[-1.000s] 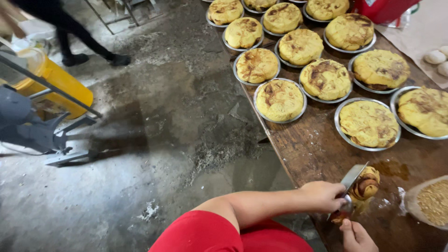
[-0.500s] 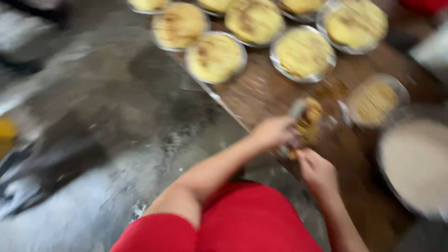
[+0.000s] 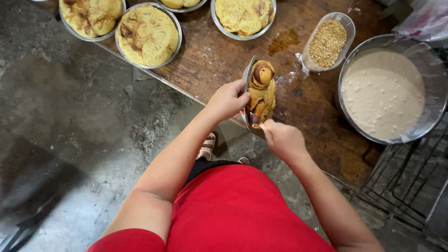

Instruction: The person prepares round flatbreads by prying them from small metal plates using a spoon, flipping them, and then stacking the plates onto a metal rack.

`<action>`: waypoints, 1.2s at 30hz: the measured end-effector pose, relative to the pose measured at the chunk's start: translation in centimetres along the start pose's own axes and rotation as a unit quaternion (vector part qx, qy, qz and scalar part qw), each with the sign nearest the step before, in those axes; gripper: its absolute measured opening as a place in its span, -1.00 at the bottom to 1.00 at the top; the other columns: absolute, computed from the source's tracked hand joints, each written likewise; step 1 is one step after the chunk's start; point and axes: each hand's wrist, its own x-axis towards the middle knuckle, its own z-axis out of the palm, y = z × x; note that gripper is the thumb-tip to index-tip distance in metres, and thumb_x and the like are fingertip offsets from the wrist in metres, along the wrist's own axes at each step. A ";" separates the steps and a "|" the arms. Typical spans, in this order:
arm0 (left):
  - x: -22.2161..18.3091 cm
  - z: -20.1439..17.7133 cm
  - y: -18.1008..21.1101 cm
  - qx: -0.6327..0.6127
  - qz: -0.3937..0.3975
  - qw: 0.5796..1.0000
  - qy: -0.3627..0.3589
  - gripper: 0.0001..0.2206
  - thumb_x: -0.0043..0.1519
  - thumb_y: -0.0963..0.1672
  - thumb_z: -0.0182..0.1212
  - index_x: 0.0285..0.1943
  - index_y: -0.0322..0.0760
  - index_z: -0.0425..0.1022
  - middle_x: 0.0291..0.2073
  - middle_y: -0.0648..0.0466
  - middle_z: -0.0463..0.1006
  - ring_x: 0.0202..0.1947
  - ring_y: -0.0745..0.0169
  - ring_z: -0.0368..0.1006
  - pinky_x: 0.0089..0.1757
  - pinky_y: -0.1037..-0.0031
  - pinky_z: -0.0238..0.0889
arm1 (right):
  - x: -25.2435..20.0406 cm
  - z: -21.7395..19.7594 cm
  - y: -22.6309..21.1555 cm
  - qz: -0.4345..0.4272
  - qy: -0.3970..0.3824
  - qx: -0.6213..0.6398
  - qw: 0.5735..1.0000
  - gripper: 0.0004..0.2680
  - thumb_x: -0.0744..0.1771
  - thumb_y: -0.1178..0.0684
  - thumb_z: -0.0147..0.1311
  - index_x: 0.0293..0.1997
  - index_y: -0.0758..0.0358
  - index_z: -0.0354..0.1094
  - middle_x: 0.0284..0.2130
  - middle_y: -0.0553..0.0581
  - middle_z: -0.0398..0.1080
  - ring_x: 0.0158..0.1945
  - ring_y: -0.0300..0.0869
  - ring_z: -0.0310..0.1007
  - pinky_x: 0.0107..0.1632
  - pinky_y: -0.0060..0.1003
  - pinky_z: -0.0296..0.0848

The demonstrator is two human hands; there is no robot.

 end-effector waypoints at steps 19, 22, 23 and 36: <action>-2.8 5.5 -2.3 0.107 0.034 0.982 0.150 -0.75 0.12 0.00 0.17 -0.23 -0.24 0.49 -0.34 -0.15 0.59 -0.29 -0.23 0.53 -0.26 0.09 0.38 | 1.7 0.1 1.2 0.132 -0.040 -0.035 0.990 -0.76 0.42 -0.18 -0.05 -0.22 0.12 0.41 -0.38 0.34 0.47 -0.22 0.29 0.47 -0.21 0.17 0.39; -2.0 5.0 -2.4 0.086 0.022 0.985 0.146 -0.72 0.12 0.02 0.18 -0.24 -0.25 0.48 -0.37 -0.16 0.59 -0.30 -0.22 0.54 -0.26 0.09 0.38 | 1.2 0.3 0.5 0.123 -0.025 -0.032 0.992 -0.75 0.42 -0.19 -0.03 -0.21 0.14 0.41 -0.36 0.36 0.47 -0.21 0.32 0.46 -0.21 0.16 0.40; -1.6 4.8 -2.6 0.090 0.019 0.987 0.135 -0.70 0.12 0.03 0.20 -0.27 -0.27 0.47 -0.38 -0.17 0.59 -0.30 -0.23 0.54 -0.25 0.09 0.38 | 0.6 0.2 0.4 0.125 -0.007 0.007 0.992 -0.76 0.42 -0.19 -0.05 -0.18 0.13 0.42 -0.36 0.37 0.46 -0.22 0.31 0.46 -0.21 0.15 0.41; 0.4 4.4 -3.4 0.114 0.017 0.987 0.114 -0.69 0.09 0.03 0.14 -0.25 -0.28 0.50 -0.33 -0.16 0.62 -0.25 -0.21 0.57 -0.18 0.11 0.41 | -0.6 1.6 2.0 0.149 -0.024 0.020 0.988 -0.77 0.41 -0.22 -0.07 -0.16 0.03 0.44 -0.39 0.34 0.46 -0.25 0.30 0.47 -0.23 0.14 0.43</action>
